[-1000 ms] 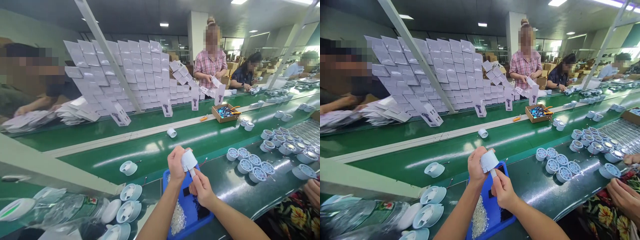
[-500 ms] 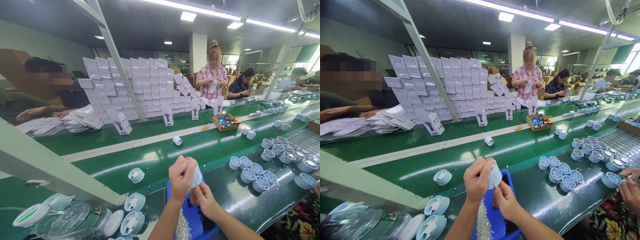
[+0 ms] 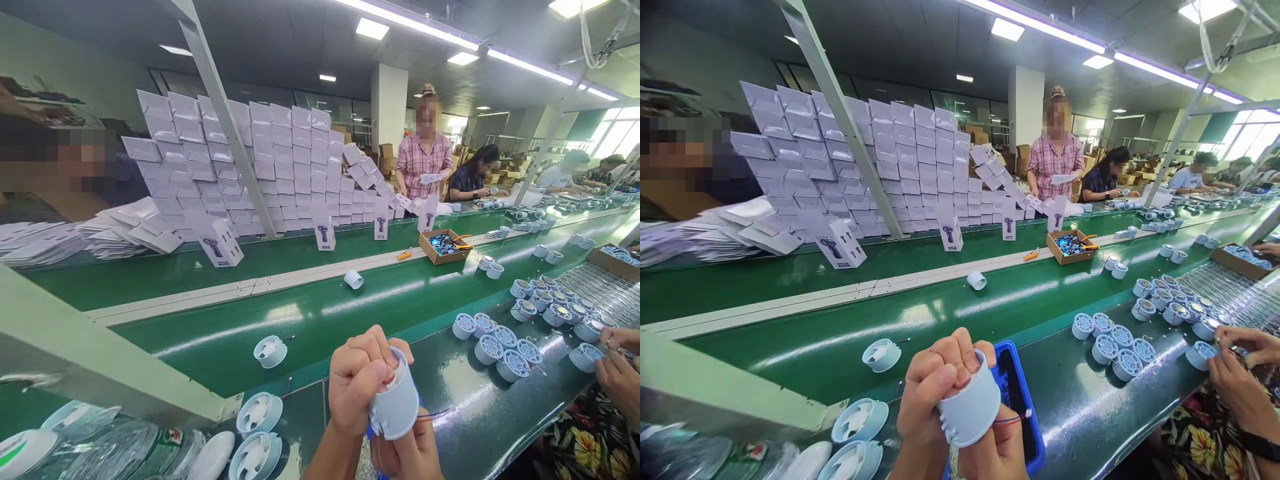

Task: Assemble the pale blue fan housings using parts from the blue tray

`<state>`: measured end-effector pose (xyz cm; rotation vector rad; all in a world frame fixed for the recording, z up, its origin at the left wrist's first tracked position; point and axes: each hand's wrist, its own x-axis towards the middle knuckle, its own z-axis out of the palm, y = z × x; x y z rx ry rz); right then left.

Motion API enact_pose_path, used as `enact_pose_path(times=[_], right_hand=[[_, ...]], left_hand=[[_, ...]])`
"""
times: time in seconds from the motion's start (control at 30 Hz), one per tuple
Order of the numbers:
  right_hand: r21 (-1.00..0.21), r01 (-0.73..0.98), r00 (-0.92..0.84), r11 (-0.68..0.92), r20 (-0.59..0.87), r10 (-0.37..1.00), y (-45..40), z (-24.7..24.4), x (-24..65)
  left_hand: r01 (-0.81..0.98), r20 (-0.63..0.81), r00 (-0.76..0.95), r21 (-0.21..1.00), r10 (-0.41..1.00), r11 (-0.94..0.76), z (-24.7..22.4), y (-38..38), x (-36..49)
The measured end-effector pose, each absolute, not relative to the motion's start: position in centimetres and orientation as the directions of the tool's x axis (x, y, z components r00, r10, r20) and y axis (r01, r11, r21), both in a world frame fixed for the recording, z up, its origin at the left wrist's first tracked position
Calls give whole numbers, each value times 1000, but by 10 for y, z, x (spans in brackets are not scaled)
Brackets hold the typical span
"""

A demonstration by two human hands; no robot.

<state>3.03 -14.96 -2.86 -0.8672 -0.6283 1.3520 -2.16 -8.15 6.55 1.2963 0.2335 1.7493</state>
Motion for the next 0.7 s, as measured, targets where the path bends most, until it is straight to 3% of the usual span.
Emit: enact_pose_path(times=[0.1,0.27,0.4,0.5,0.7], right_hand=[[-778,-628,166,-19,-158,973,-145,-21,27],[-784,-621,162,17,-107,981,-137,-23,22],[-763,-645,134,30,-75,988,-133,-26,19],[-757,-652,64,-44,-113,992,-127,-16,29],[-783,-598,-52,-174,-178,983,-109,-5,50]], left_hand=[[-438,643,-43,675,764,-593,66,-80,-21],[-325,620,-87,722,780,-611,64,-81,-21],[-437,535,-44,749,844,-498,62,-72,-20],[-438,475,-32,784,879,-440,57,-60,-15],[-227,411,-109,876,905,-425,43,-43,-6]])
